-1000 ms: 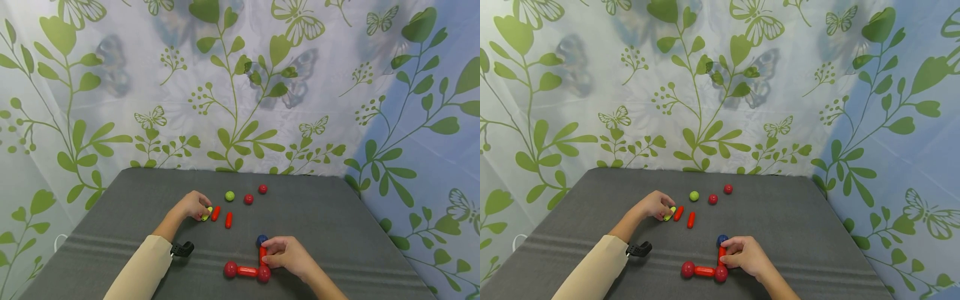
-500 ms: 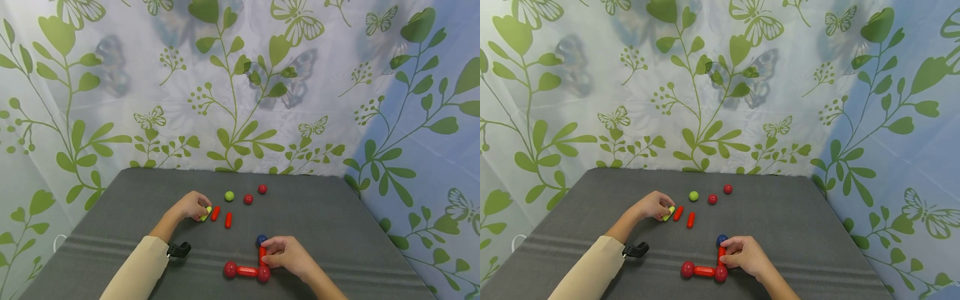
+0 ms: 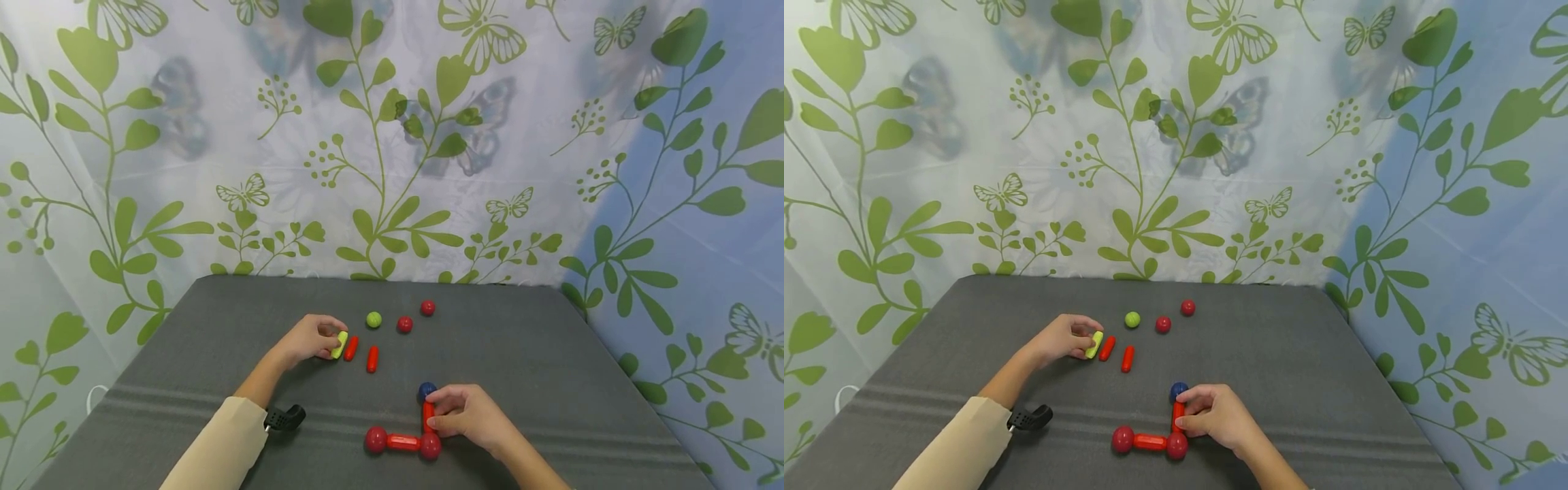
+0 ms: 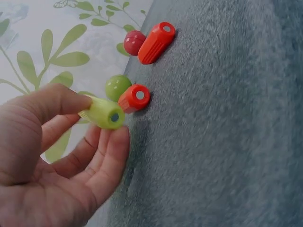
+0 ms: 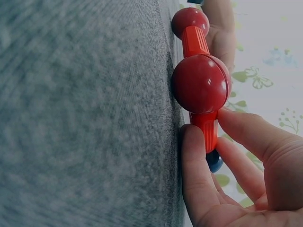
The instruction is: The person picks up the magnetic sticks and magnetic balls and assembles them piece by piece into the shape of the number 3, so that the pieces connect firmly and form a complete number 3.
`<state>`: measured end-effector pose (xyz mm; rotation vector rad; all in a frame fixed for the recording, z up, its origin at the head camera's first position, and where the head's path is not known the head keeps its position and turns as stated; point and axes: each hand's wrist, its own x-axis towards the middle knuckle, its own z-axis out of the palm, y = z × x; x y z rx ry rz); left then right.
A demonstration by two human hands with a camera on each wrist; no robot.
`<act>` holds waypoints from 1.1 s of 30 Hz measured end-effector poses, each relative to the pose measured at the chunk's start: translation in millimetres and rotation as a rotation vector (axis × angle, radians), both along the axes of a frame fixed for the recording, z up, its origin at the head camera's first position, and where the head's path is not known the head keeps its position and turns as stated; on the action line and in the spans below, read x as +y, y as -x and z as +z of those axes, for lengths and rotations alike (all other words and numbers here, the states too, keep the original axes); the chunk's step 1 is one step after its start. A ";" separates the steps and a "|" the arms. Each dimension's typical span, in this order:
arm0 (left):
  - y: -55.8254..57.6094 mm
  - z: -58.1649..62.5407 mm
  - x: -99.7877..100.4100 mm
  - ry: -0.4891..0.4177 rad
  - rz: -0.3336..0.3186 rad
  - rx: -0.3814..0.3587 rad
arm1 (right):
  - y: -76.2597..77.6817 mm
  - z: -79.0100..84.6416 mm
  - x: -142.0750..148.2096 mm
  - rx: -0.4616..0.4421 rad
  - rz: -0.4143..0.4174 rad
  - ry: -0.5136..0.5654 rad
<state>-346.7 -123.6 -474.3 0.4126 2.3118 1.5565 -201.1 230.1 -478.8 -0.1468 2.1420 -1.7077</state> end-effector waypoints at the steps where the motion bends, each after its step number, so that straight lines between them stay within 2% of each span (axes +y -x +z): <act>1: -0.2 -0.3 0.9 -0.028 -0.004 -0.011 | -0.1 0.3 -0.2 -0.001 0.000 0.001; 4: -2.5 0.2 6.4 -0.109 -0.022 -0.038 | -0.3 0.8 -0.7 -0.005 -0.002 0.003; 10: -9.4 1.1 24.6 -0.207 -0.049 -0.070 | -0.1 0.1 -1.6 -0.003 -0.007 0.002; 20: -18.9 -1.1 65.2 -0.353 -0.041 -0.155 | 1.1 -2.3 -1.2 -0.005 -0.018 -0.018; 26: -21.7 -2.0 84.0 -0.388 -0.067 -0.178 | 1.9 -3.0 -0.9 -0.012 -0.018 -0.022; 33: -24.7 -1.7 102.6 -0.383 -0.094 -0.202 | 1.7 -2.0 -0.7 -0.009 -0.011 -0.021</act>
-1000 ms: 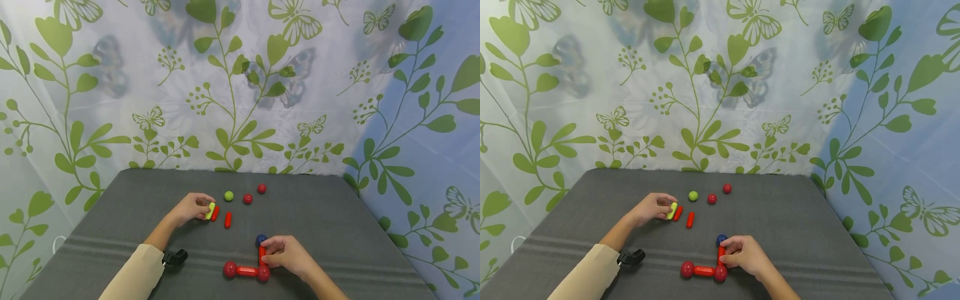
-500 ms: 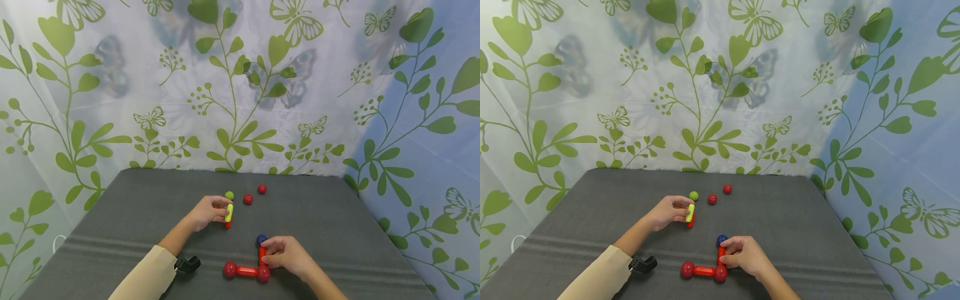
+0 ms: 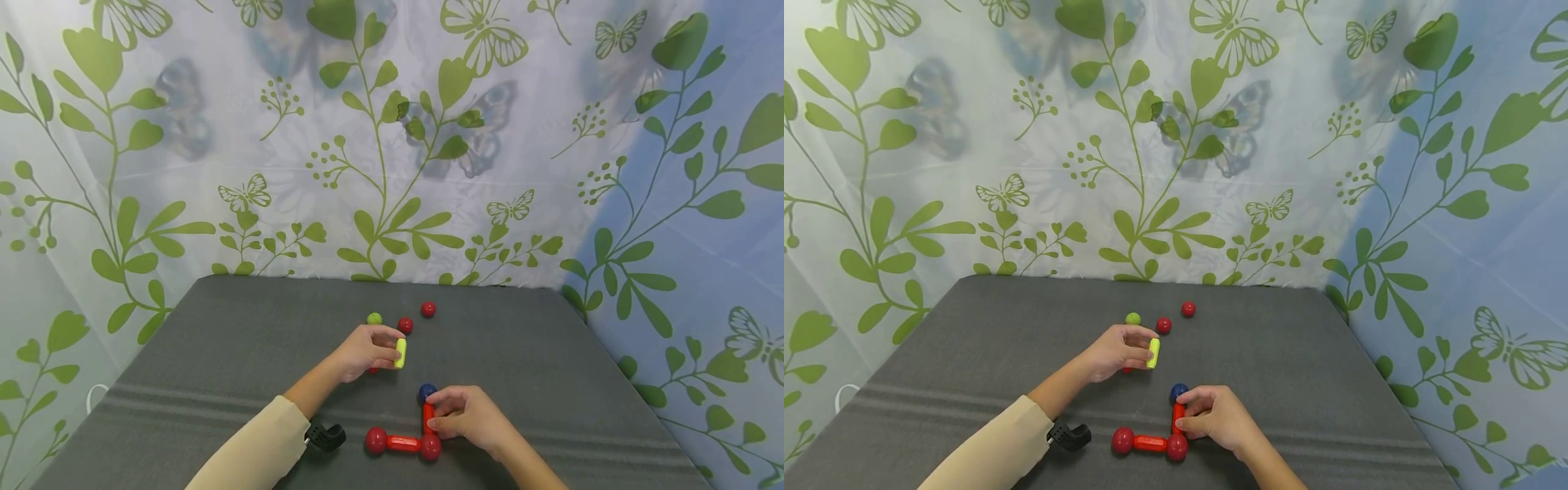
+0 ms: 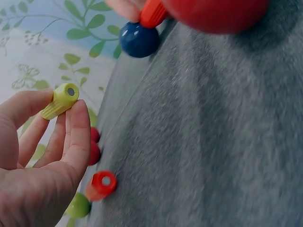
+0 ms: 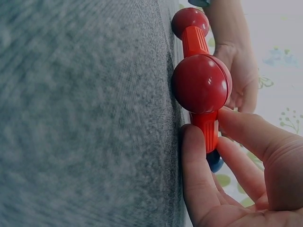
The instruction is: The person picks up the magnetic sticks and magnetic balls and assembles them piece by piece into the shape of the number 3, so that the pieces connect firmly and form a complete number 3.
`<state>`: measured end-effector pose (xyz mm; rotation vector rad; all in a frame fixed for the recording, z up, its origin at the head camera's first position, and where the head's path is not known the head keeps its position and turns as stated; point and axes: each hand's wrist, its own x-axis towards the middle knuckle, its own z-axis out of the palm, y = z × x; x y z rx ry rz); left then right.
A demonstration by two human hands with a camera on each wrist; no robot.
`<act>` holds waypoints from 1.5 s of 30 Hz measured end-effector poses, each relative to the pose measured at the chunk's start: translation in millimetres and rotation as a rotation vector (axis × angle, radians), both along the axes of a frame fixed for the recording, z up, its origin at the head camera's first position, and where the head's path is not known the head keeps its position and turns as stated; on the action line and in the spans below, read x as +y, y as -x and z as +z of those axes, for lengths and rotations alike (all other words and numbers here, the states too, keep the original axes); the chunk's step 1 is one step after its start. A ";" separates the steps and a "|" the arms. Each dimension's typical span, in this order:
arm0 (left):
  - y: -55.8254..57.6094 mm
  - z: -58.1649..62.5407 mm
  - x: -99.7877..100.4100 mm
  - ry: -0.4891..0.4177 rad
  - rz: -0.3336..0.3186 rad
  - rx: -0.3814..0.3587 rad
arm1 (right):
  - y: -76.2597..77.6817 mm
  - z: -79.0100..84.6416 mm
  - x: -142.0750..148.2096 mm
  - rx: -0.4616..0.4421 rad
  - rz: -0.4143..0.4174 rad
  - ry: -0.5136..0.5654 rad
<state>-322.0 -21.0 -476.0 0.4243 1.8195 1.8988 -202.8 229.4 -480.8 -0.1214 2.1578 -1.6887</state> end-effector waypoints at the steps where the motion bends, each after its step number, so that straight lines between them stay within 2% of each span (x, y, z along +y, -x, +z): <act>1: -0.7 0.0 2.5 -0.002 -0.004 -0.005 | 0.0 0.2 0.0 -0.001 0.001 -0.001; 6: -3.8 -1.2 14.7 -0.006 -0.006 -0.011 | 0.3 0.8 -0.2 -0.001 0.005 -0.001; 17: -10.0 0.0 35.4 0.048 0.047 0.002 | 0.6 1.1 0.0 -0.001 0.006 0.002; 31: -14.1 5.9 49.3 0.138 0.079 -0.028 | 0.2 0.2 0.7 0.022 0.017 0.010; 45: -11.6 3.8 58.4 0.152 0.048 -0.074 | 0.5 3.3 -0.2 0.027 0.031 0.021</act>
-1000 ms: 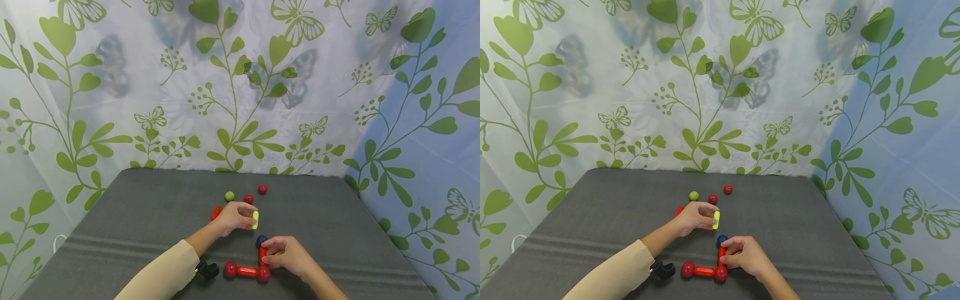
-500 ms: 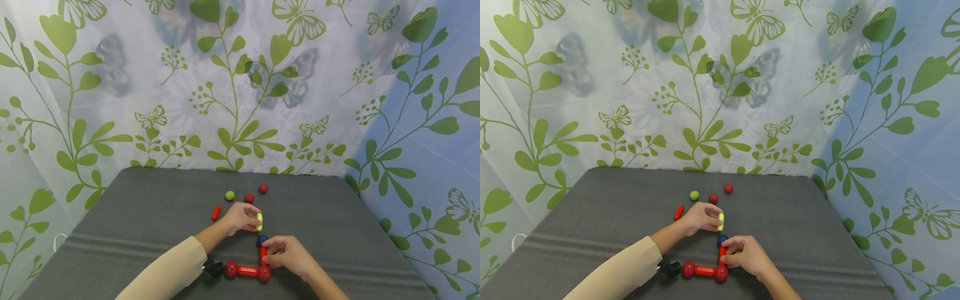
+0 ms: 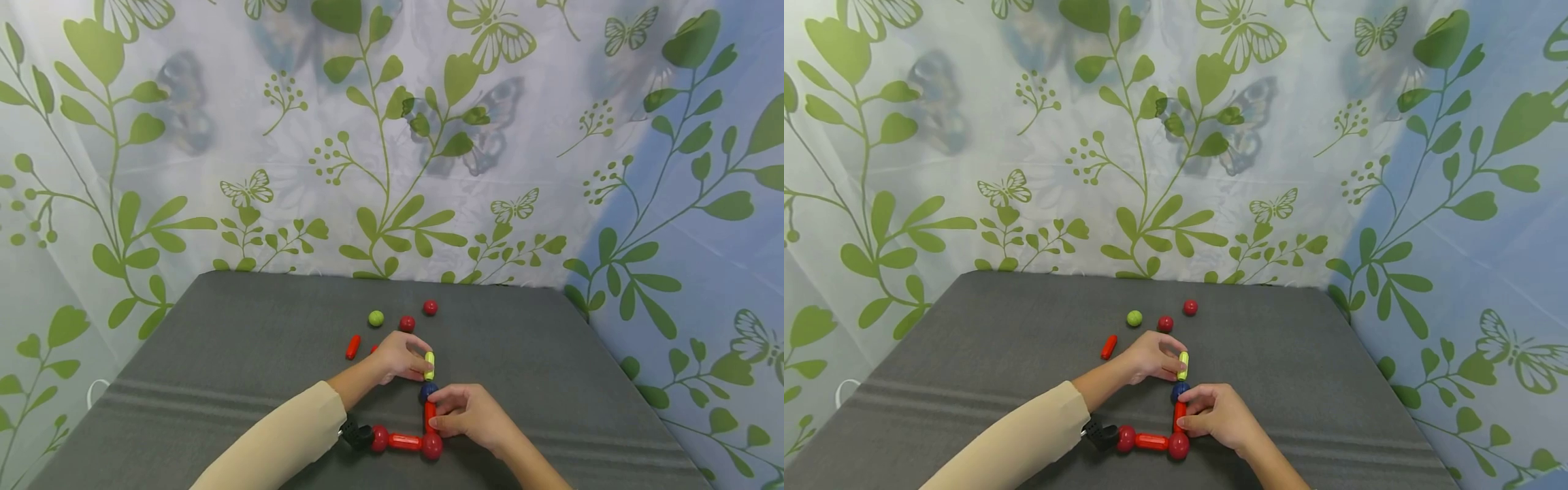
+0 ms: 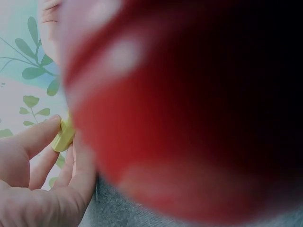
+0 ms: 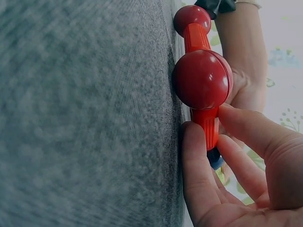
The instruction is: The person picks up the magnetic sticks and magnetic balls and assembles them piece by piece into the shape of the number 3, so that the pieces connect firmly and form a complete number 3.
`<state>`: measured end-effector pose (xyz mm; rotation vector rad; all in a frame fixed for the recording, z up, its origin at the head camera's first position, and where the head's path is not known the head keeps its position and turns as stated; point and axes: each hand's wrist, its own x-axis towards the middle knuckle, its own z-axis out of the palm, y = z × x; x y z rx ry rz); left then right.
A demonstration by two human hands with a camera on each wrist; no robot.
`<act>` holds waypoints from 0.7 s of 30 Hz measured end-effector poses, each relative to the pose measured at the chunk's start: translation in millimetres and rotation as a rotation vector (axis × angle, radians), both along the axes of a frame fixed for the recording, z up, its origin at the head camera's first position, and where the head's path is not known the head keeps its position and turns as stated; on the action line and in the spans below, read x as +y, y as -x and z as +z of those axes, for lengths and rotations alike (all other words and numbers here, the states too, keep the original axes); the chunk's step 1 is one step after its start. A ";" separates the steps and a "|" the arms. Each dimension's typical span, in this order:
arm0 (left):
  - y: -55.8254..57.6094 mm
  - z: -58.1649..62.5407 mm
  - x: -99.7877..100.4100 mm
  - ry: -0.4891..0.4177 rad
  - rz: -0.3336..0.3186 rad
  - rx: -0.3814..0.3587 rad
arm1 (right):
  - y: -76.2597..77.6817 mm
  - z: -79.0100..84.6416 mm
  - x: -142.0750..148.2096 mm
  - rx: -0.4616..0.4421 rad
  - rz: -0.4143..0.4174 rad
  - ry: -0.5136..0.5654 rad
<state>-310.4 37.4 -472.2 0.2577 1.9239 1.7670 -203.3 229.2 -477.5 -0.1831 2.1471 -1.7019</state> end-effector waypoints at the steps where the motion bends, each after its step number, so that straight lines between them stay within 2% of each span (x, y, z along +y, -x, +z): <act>1: -0.2 0.3 0.2 0.005 0.001 -0.006 | -0.2 0.2 0.0 0.000 0.000 -0.001; 10: -0.9 -0.7 0.3 0.013 0.008 -0.036 | -2.4 3.0 -1.6 0.012 -0.014 -0.029; 21: -2.9 2.4 3.9 0.032 -0.003 -0.040 | -2.8 2.5 -1.1 0.017 -0.014 -0.031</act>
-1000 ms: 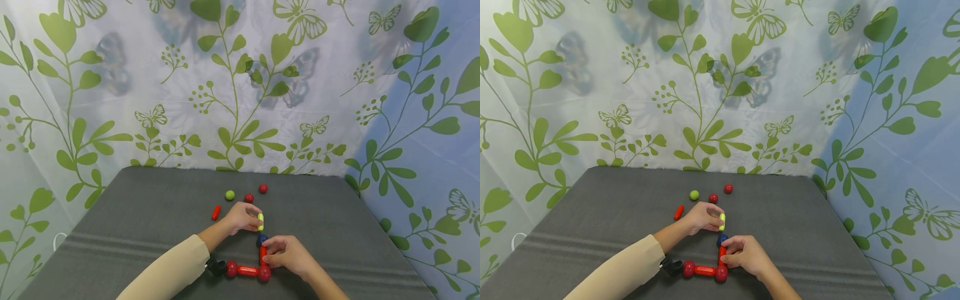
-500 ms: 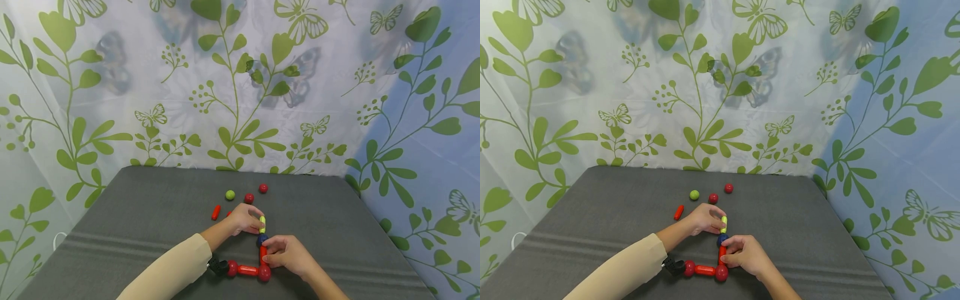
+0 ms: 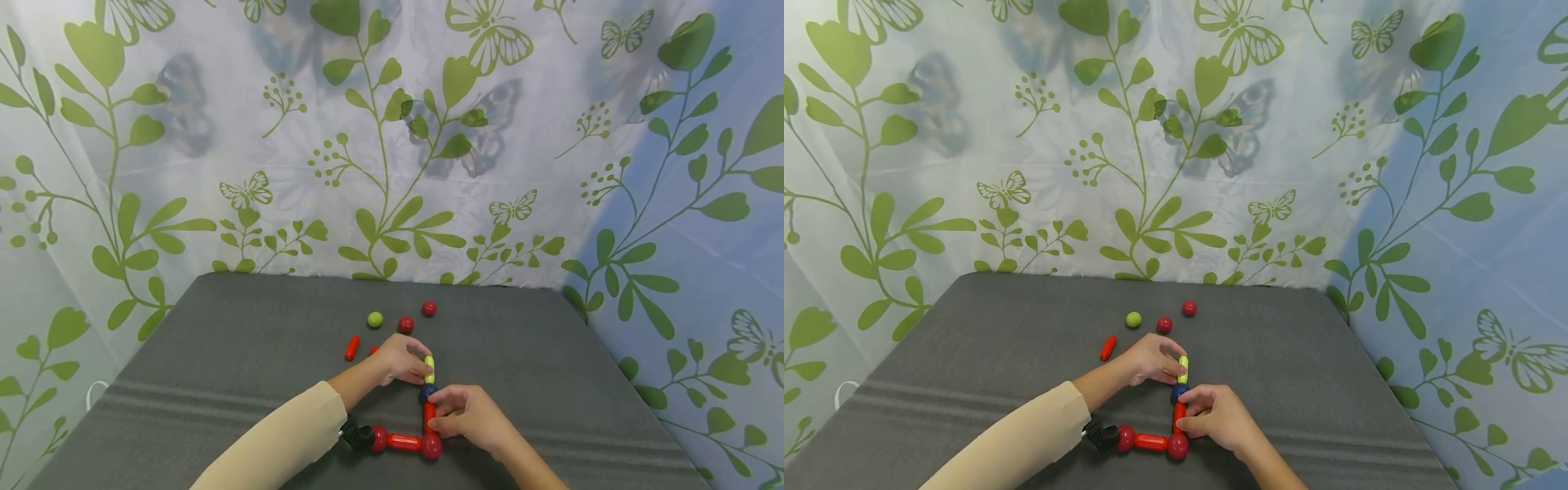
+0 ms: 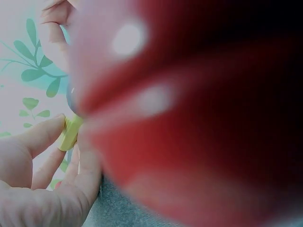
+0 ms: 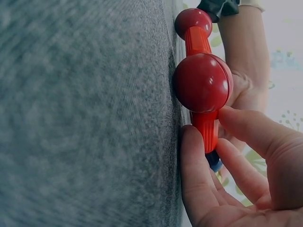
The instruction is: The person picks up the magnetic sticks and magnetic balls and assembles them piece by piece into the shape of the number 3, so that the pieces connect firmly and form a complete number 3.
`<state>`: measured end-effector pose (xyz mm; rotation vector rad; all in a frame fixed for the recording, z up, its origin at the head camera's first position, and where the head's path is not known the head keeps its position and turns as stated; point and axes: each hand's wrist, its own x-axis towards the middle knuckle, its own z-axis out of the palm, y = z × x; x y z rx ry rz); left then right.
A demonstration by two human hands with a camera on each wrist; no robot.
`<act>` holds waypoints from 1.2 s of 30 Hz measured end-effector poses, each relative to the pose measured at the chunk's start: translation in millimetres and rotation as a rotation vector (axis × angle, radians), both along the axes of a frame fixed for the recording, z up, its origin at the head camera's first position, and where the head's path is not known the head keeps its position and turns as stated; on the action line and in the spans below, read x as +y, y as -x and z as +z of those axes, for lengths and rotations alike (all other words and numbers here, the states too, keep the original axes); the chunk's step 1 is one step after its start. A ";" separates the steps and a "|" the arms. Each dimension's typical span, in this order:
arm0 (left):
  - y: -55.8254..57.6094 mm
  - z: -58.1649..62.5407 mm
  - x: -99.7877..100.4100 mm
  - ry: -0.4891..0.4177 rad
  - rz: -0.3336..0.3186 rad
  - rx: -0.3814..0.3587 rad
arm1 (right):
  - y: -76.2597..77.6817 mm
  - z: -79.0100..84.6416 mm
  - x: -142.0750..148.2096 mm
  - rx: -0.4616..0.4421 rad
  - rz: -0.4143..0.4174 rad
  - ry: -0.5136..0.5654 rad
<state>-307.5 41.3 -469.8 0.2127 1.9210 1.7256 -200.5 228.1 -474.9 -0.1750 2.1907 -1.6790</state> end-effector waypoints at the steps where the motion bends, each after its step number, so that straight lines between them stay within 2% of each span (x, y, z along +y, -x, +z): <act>1: -0.3 0.5 0.2 0.004 -0.003 0.001 | 0.2 -0.2 0.2 -0.001 0.000 -0.003; 8: -1.2 2.8 -0.5 0.035 -0.026 0.021 | 1.4 -0.9 0.2 -0.006 -0.003 -0.013; 19: 0.6 2.1 -1.8 0.027 -0.054 0.021 | 1.9 -1.0 0.9 0.002 -0.005 -0.013; 28: 2.8 0.3 -2.4 0.020 -0.068 0.008 | 6.6 -3.0 1.7 0.074 -0.051 -0.049; 36: 2.6 1.8 -3.3 0.024 -0.086 0.011 | 10.0 -4.1 2.2 0.099 -0.097 -0.061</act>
